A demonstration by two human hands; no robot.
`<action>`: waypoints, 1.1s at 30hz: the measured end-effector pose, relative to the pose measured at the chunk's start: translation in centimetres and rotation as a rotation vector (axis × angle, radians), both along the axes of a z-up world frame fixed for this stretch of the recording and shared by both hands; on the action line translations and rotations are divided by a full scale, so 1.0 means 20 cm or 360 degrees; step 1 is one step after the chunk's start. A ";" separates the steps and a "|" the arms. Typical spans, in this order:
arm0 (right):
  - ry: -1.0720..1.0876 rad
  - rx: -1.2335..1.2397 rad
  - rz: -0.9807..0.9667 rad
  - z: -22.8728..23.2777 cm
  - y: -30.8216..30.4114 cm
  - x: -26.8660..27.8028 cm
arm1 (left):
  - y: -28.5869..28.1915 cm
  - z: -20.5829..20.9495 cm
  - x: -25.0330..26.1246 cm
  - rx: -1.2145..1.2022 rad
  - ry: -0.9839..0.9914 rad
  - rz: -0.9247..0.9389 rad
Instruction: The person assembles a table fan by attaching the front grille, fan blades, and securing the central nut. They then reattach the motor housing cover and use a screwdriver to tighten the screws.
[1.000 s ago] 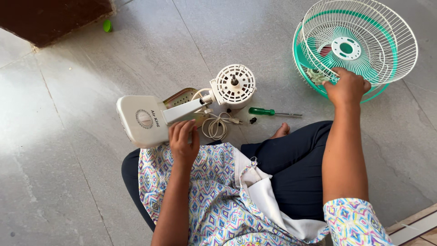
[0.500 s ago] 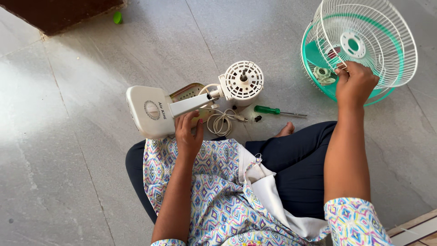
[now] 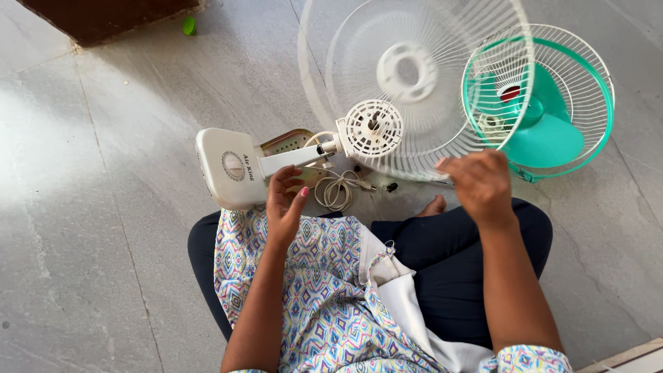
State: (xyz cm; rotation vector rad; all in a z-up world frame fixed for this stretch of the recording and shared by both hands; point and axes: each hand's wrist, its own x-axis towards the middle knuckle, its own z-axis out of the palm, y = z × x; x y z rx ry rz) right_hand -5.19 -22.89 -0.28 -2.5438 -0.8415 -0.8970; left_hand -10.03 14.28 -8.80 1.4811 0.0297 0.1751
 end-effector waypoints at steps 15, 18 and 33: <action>0.0169 -0.0179 0.0313 0.02 0.11 -0.12 | 0.01 0.06 0.05 -0.0765 0.0160 -0.0369; 0.0208 -0.0197 0.0280 0.00 0.11 -0.13 | 0.01 0.01 0.06 -0.0747 0.0213 -0.0362; 0.0387 -0.0231 0.0189 0.03 0.05 -0.14 | 0.02 -0.01 0.09 -0.0700 0.0279 -0.0279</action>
